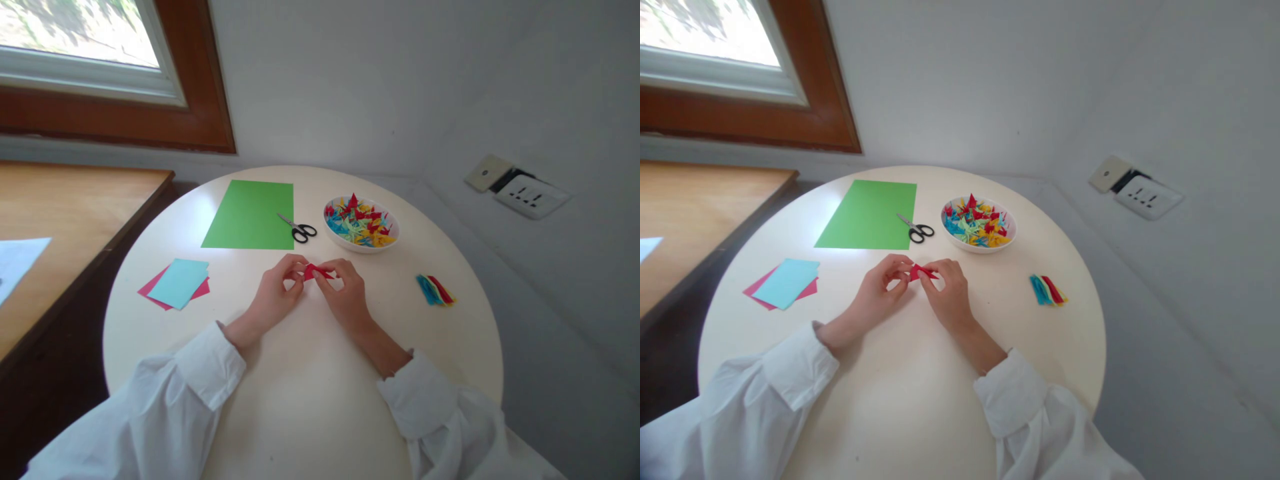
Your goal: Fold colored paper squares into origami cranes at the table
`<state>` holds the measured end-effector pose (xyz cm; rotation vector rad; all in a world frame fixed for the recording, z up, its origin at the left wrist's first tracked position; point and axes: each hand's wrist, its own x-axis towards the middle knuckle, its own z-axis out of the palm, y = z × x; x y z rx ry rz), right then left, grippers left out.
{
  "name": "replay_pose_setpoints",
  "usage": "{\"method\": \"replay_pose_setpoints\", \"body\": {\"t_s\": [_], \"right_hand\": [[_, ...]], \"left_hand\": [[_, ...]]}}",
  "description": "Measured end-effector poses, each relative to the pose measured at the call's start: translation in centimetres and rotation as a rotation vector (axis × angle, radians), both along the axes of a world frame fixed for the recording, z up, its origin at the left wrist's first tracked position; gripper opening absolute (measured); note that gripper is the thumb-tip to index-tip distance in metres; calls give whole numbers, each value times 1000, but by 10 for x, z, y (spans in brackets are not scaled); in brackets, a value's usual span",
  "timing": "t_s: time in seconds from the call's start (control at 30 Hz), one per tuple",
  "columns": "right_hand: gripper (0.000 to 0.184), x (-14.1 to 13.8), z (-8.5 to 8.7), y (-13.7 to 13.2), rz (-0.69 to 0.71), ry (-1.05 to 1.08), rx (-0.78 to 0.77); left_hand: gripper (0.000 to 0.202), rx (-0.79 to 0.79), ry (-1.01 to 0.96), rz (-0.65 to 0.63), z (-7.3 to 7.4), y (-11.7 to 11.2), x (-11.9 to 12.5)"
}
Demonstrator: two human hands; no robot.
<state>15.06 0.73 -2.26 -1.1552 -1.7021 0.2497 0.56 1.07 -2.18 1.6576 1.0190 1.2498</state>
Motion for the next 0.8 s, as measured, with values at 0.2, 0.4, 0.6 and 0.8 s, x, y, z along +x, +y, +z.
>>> {"method": "replay_pose_setpoints", "body": {"t_s": [0.2, 0.4, 0.6, 0.8], "right_hand": [[6, 0, 0, 0, 11, -18, 4], [6, -1, -1, 0, 31, -21, -39], [5, 0, -1, 1, 49, 28, -103], [6, 0, -3, 1, 53, 58, -182]], "left_hand": [[20, 35, 89, 46, 2, -2, 0], [18, 19, 115, 100, 5, -2, -1], [18, 45, 182, 96, 3, -1, -2], [16, 68, 187, 81, 4, 1, -1]]}}
